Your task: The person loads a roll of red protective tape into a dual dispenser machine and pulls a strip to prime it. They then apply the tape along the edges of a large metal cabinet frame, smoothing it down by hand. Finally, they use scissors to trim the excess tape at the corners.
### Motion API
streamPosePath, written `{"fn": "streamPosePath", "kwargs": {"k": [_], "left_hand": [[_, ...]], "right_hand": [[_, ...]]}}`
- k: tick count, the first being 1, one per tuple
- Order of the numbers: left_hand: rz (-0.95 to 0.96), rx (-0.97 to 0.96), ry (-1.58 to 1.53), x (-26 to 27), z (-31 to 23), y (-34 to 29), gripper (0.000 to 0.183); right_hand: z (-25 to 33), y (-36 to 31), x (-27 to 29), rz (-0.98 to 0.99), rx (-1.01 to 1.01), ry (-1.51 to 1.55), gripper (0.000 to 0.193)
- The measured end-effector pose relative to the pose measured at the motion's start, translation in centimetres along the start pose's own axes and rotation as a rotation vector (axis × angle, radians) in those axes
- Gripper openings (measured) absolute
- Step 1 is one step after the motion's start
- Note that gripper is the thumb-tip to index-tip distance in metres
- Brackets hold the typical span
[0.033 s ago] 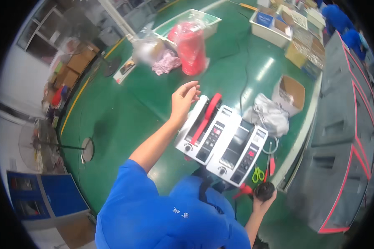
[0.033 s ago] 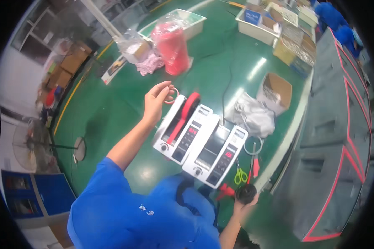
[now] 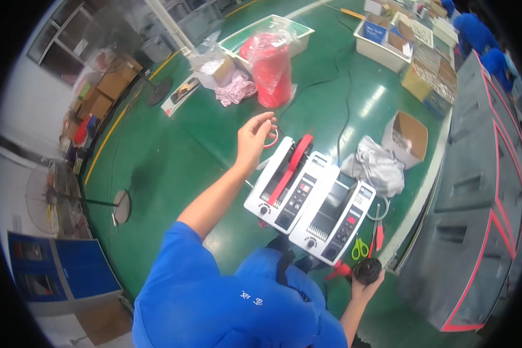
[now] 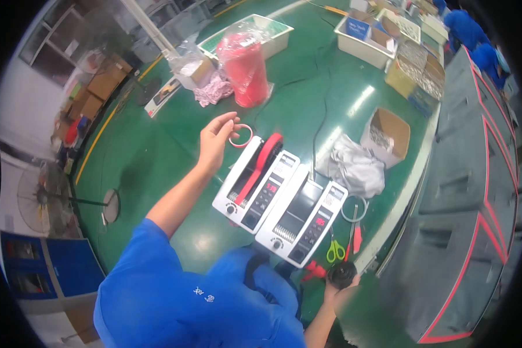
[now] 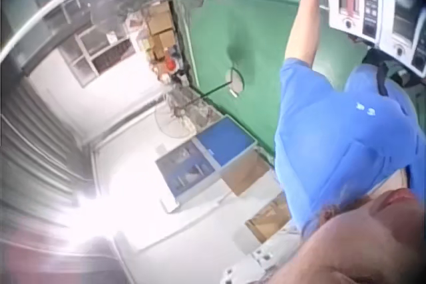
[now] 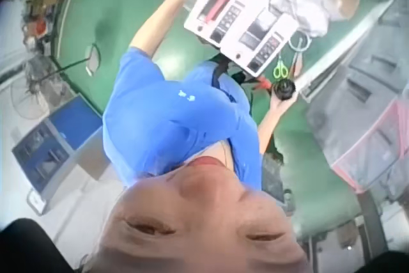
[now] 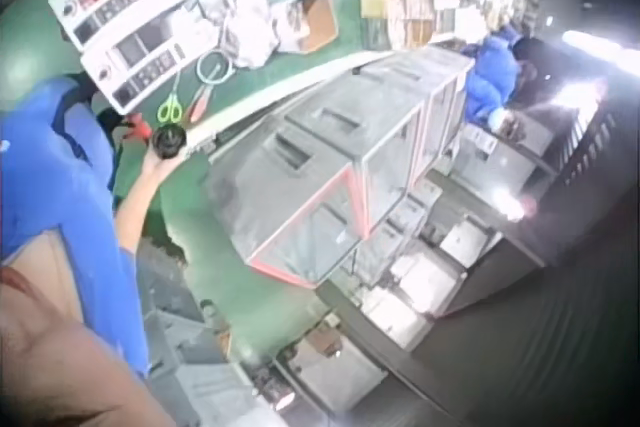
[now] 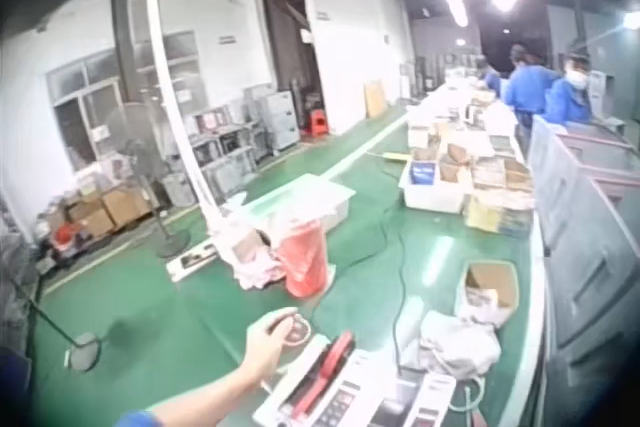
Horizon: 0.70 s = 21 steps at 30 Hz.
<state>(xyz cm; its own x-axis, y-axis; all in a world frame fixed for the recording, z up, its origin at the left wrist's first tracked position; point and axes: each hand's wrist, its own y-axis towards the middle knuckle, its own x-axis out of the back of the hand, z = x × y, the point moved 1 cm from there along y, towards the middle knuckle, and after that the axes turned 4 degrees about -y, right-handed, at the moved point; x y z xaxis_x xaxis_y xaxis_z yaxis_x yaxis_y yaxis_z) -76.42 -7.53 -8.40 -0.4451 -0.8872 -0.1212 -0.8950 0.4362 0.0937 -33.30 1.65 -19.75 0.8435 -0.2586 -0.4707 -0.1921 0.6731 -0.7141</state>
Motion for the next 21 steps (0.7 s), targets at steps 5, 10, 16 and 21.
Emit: {"fn": "streamPosePath", "kwargs": {"k": [5,10,16,21], "left_hand": [[0.098,-0.619,0.475,0.9,-1.5,10.9,0.022],[0.372,-0.784,1.247,-1.4,-1.7,20.2,0.026],[0.278,-0.500,1.148,1.6,-1.5,28.2,0.022],[0.351,-0.268,1.220,-0.3,-0.3,28.8,0.033]], "right_hand": [[0.5,0.7,-0.7,-0.014,0.002,-0.072,0.044],[0.1,-0.7,-2.1,-0.096,0.087,0.013,0.051],[-4.5,-3.9,-4.9,-0.252,0.211,0.098,0.052],[-6.0,-3.8,-6.4,-0.198,0.248,0.204,0.051]]}}
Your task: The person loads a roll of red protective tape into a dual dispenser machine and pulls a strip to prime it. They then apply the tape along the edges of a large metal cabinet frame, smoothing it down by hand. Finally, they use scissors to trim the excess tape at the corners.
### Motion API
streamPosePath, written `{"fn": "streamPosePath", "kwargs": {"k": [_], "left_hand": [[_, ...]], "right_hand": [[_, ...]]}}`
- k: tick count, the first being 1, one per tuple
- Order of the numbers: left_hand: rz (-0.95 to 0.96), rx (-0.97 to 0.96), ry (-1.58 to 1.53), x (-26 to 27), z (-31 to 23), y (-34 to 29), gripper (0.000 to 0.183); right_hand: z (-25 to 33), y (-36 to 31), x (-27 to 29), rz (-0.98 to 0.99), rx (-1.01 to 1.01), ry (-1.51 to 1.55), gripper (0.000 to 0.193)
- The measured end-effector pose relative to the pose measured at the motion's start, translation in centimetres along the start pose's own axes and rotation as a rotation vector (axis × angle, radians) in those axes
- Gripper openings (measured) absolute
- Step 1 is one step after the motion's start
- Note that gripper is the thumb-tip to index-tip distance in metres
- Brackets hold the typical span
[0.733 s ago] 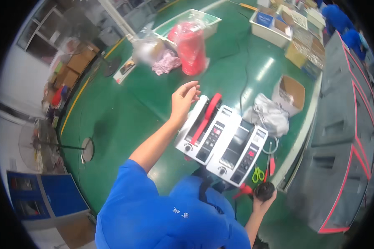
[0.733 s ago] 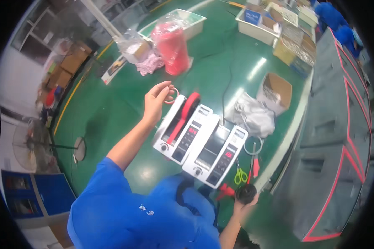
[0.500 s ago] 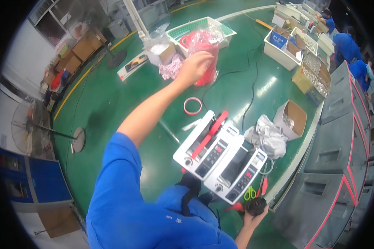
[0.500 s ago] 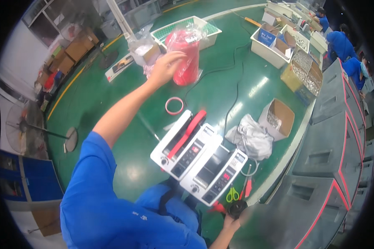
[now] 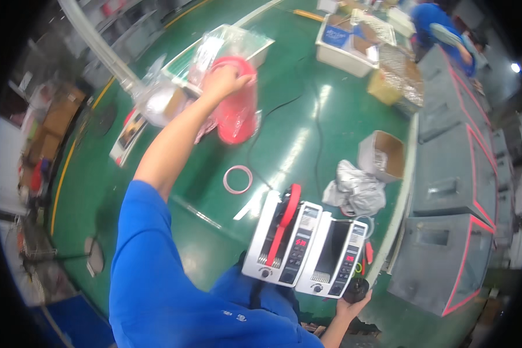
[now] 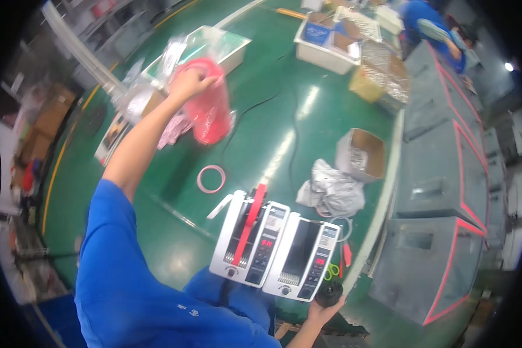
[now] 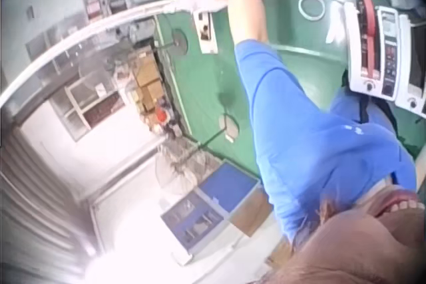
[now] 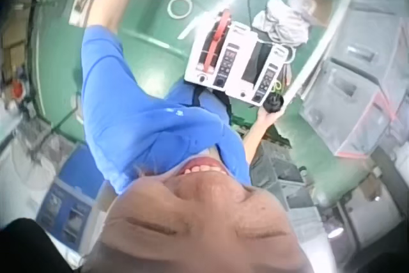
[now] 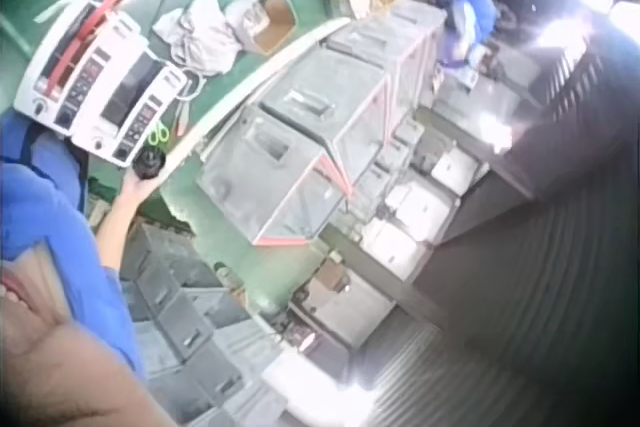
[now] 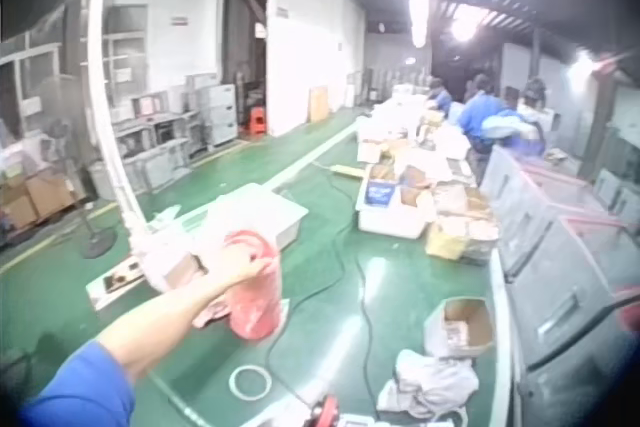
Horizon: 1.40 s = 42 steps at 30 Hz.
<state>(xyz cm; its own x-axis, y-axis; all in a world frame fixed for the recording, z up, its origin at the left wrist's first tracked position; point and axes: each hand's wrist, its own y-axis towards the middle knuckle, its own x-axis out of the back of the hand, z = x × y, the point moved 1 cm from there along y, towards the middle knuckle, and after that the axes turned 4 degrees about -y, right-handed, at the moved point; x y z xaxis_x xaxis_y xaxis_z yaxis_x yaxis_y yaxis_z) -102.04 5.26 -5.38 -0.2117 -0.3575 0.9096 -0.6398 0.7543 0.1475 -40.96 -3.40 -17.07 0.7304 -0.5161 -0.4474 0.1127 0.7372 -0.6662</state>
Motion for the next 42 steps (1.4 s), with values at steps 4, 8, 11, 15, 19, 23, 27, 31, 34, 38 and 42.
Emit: {"fn": "streamPosePath", "kwargs": {"k": [4,8,11,15,19,23,27,31,34,38,42], "left_hand": [[-0.122,-0.049,0.060,-0.5,-0.1,0.7,0.040],[-0.288,-0.035,-0.287,3.6,0.0,0.4,0.041],[-0.276,-0.188,-0.947,7.2,-3.6,-3.4,0.040],[0.077,-0.295,-1.380,8.1,-14.7,-13.6,0.032],[0.422,-0.255,-1.584,5.1,-21.8,-25.4,0.031],[0.803,-0.364,-1.900,1.3,-26.5,-34.8,0.027],[0.913,-0.460,-1.943,-1.3,-29.0,-40.5,0.040],[0.866,-0.312,-1.855,-2.3,-30.6,-44.0,0.065],[0.873,-0.311,-1.833,-2.9,-31.0,-45.7,0.069],[0.848,-0.220,-1.863,-3.6,-31.1,-47.7,0.063],[0.817,-0.183,-1.723,-4.4,-30.1,-49.3,0.064]], "right_hand": [[0.7,-0.6,-1.7,-0.009,0.065,-0.037,0.054],[2.3,-0.8,-1.9,0.126,0.094,-0.041,0.050],[3.3,-2.0,-2.6,0.192,0.158,0.010,0.043],[5.0,-7.1,-7.2,0.446,0.309,-0.141,0.050],[5.2,-11.5,-12.1,0.721,0.604,-0.303,0.072],[5.5,-13.8,-10.8,0.695,0.982,-0.420,0.077],[5.5,-12.5,-6.0,0.526,1.255,-0.492,0.076],[6.1,-12.7,-3.2,0.393,1.400,-0.618,0.072],[6.3,-13.0,-1.9,0.358,1.424,-0.625,0.070],[6.3,-13.1,-0.6,0.389,1.351,-0.586,0.068],[5.9,-13.1,-0.2,0.268,1.510,-0.695,0.066]]}}
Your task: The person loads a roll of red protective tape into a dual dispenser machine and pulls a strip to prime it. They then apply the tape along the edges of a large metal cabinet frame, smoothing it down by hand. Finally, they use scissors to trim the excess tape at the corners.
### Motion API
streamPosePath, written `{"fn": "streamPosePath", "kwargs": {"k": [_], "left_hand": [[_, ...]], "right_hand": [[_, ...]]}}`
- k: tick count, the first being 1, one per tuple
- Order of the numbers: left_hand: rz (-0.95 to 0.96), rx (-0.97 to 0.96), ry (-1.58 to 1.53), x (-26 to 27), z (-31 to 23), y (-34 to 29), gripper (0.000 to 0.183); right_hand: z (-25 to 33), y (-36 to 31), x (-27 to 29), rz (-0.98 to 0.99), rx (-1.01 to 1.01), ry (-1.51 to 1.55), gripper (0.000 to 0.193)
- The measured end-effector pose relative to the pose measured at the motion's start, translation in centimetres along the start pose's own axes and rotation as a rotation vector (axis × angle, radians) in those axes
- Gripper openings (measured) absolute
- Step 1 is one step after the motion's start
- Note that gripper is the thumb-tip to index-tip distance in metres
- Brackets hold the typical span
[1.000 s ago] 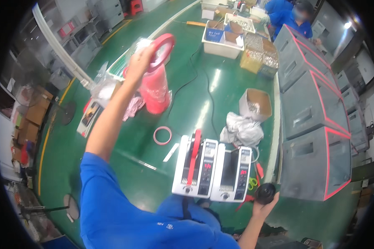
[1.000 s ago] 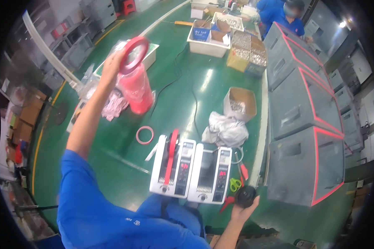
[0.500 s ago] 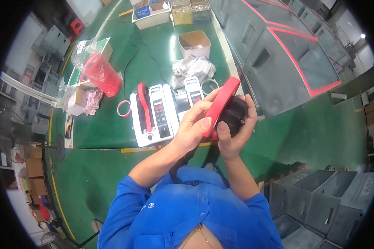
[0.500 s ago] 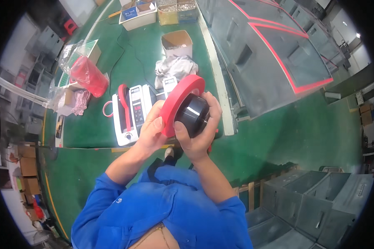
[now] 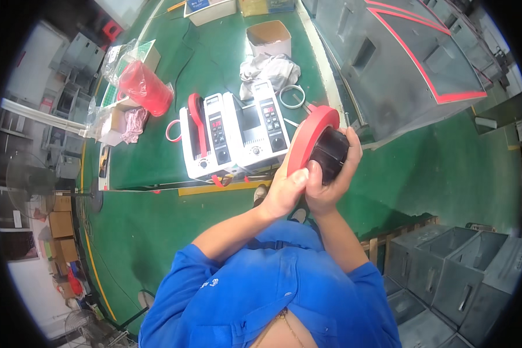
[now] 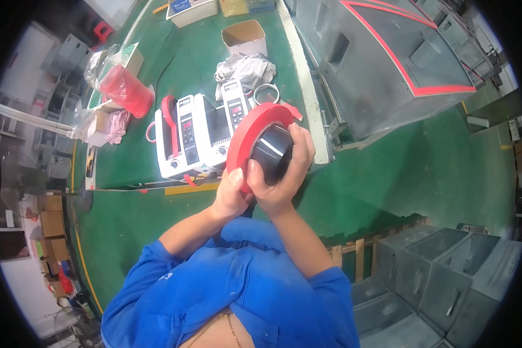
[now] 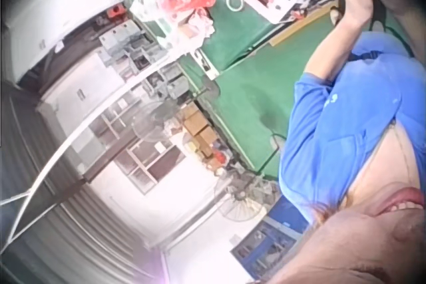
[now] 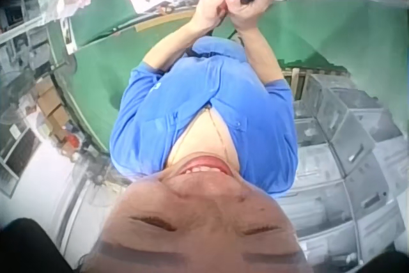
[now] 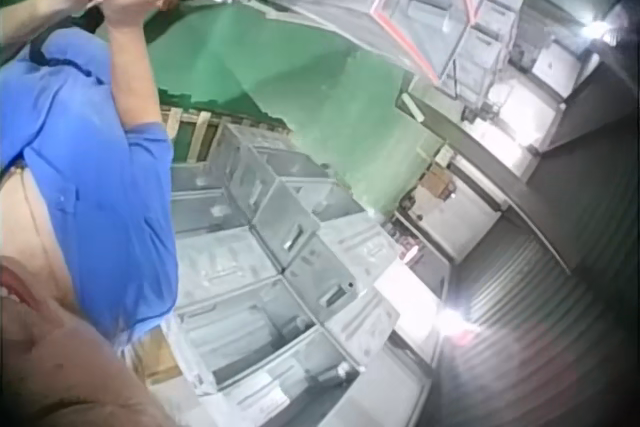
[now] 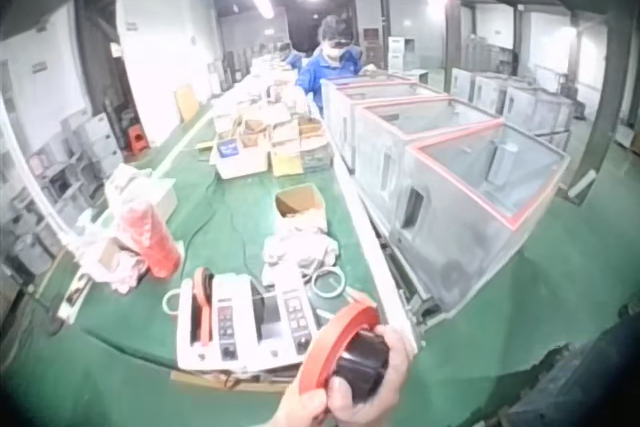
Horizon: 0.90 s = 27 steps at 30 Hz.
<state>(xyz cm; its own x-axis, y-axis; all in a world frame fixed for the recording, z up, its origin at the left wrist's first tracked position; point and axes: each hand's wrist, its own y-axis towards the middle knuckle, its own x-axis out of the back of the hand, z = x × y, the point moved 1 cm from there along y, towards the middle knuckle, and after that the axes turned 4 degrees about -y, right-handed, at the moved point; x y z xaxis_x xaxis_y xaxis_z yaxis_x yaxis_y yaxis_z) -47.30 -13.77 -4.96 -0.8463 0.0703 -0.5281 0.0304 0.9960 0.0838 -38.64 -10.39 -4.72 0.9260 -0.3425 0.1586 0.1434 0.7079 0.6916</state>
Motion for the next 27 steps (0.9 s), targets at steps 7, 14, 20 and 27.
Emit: {"fn": "streamPosePath", "kwargs": {"k": [7,14,20,27], "left_hand": [[0.035,0.113,0.102,1.6,-0.1,-0.3,0.069],[-0.092,0.174,-0.511,2.4,0.2,0.9,0.060],[-0.169,0.169,-0.606,2.9,0.2,1.7,0.046],[-0.108,0.089,-0.134,4.6,-0.9,1.1,0.053]], "right_hand": [[0.4,0.5,-0.3,0.102,0.043,-0.056,0.058],[-1.3,0.3,-1.1,-0.256,-0.919,0.928,0.045],[-1.4,-0.8,-1.9,0.161,-0.349,0.182,0.049],[0.3,3.2,-0.9,0.641,0.177,-0.336,0.070]]}}
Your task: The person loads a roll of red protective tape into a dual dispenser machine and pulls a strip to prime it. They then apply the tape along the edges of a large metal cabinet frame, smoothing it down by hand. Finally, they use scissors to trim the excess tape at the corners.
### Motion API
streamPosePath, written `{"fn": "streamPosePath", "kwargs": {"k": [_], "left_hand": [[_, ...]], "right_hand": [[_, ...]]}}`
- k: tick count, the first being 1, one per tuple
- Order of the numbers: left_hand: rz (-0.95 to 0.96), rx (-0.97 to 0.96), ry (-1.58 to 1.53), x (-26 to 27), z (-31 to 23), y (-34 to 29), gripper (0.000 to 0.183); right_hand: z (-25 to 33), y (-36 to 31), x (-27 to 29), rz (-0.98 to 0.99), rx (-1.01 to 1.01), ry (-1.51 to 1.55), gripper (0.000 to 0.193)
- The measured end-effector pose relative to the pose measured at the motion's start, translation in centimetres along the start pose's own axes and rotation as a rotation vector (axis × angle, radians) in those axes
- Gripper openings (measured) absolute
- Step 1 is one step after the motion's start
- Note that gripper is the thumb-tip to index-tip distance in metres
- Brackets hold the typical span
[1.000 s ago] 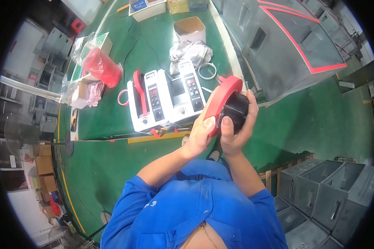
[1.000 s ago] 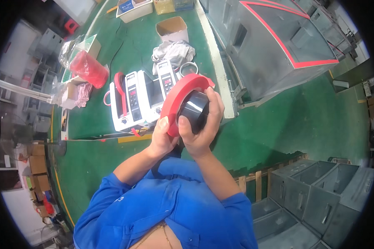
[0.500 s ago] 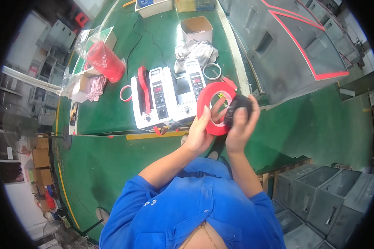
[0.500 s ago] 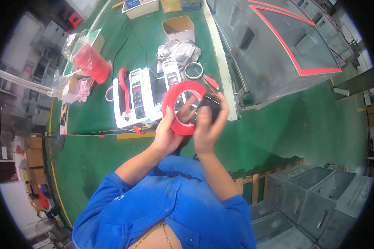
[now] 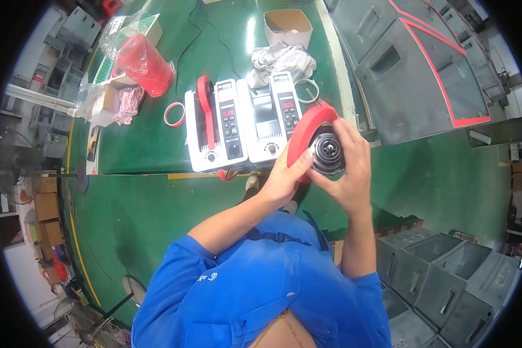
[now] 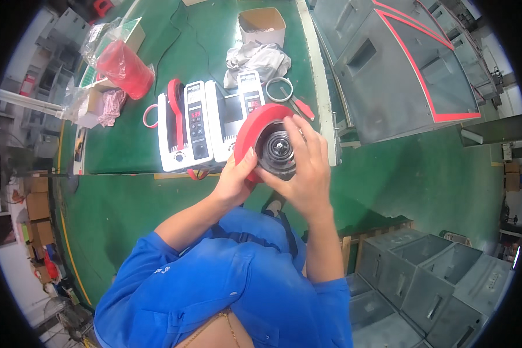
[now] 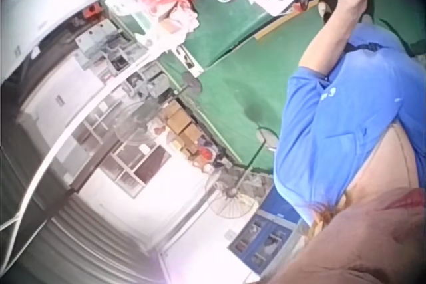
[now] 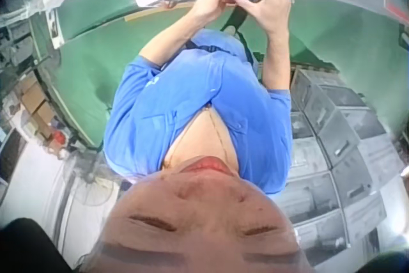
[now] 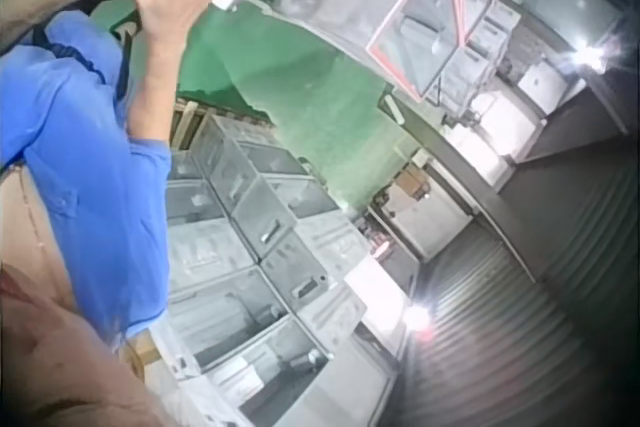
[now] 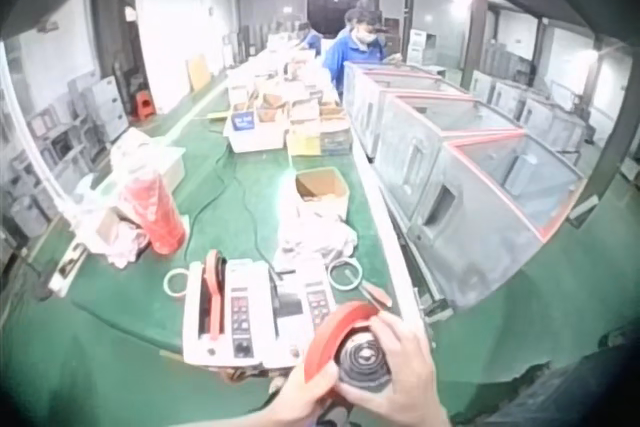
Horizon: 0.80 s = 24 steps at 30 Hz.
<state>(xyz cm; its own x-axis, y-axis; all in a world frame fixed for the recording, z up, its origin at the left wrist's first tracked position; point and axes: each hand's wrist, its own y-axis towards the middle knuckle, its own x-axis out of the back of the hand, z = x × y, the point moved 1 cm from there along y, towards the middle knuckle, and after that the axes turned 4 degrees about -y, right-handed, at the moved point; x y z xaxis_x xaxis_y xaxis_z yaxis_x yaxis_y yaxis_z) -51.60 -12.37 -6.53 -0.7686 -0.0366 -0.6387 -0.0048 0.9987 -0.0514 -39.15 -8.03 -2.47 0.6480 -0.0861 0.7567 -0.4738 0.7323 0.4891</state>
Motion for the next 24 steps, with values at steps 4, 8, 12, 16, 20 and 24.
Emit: {"fn": "streamPosePath", "kwargs": {"k": [4,8,12,16,20,24], "left_hand": [[0.050,0.039,-0.210,1.3,0.0,0.4,0.062],[0.059,0.024,-0.358,-0.1,-0.9,0.0,0.063],[0.108,0.061,-0.212,0.8,-1.4,-0.4,0.068],[0.165,0.022,0.008,0.8,-0.5,-0.8,0.076],[0.183,-0.175,0.176,-0.3,-0.9,-1.5,0.082],[0.139,-0.203,0.223,-0.5,-0.7,-2.2,0.085]], "right_hand": [[0.0,0.0,-0.2,-0.004,-0.124,0.240,0.074],[1.3,-1.1,-2.8,-0.356,-0.429,1.150,0.080],[1.2,-1.6,-3.9,-0.211,-0.264,0.657,0.080],[0.9,-1.0,-3.0,-0.220,-0.217,0.477,0.062],[1.3,-1.4,-4.0,-0.363,-0.223,0.478,0.047],[2.5,-1.6,-4.1,-0.413,-0.199,0.379,0.044]]}}
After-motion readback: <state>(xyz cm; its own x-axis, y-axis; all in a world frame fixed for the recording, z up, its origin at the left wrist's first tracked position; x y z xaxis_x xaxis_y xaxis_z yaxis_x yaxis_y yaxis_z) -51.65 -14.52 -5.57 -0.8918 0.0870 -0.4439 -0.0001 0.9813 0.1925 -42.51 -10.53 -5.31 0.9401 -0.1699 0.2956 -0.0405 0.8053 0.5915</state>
